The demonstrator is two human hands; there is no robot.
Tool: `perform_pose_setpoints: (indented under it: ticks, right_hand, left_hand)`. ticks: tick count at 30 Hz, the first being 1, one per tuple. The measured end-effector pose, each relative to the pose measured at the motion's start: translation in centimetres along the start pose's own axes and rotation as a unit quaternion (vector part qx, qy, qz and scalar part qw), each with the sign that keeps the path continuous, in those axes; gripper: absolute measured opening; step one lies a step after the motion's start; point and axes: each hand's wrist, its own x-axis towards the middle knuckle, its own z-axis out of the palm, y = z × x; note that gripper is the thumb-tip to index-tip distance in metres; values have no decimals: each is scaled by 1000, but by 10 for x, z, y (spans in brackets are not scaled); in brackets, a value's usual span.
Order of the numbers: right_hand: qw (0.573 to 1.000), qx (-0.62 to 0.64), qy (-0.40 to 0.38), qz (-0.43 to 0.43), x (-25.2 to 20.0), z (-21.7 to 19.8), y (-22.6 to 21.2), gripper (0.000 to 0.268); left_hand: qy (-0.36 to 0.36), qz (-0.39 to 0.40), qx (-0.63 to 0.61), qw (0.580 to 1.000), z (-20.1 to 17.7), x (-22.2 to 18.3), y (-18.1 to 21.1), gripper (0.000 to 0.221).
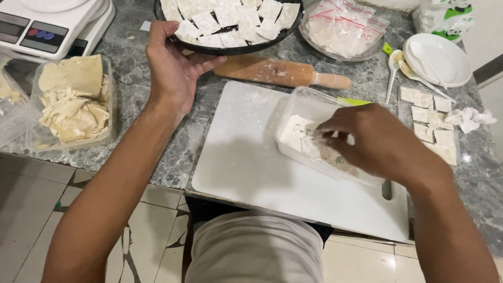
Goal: The person prepares small squares of dough and places them into a plastic tray. The person dips individual dough pieces into flour, shakes off the excess, and then arranges them in a grid within the plastic container.
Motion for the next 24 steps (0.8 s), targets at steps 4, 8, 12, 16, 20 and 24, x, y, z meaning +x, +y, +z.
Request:
perform_pose_setpoints:
  ticks: [4,8,12,16,20,24]
  right_hand:
    - [998,-35,-49,32,5,3,-11,29]
    - [987,-20,-117,108,7,-1,-22,33]
    - [987,-10,-115,111,5,-6,-25,13]
    - [983,-13,-115,145,3,-9,-22,19]
    - [994,36,98,-38,-5,-11,9,24]
    - [986,134,94,16,-9,-22,16,18]
  left_hand:
    - [0,-7,-4,1000,1,-1,1,30]
    - [3,-4,1,1000,1,-1,0,27]
    - [3,0,1,1000,-1,1,-1,27]
    - [0,6,13,1000,-1,-1,0,32]
    - [0,6,16,1000,1,-3,2,28]
    - [-7,3,12,1000,2,-3,2,27]
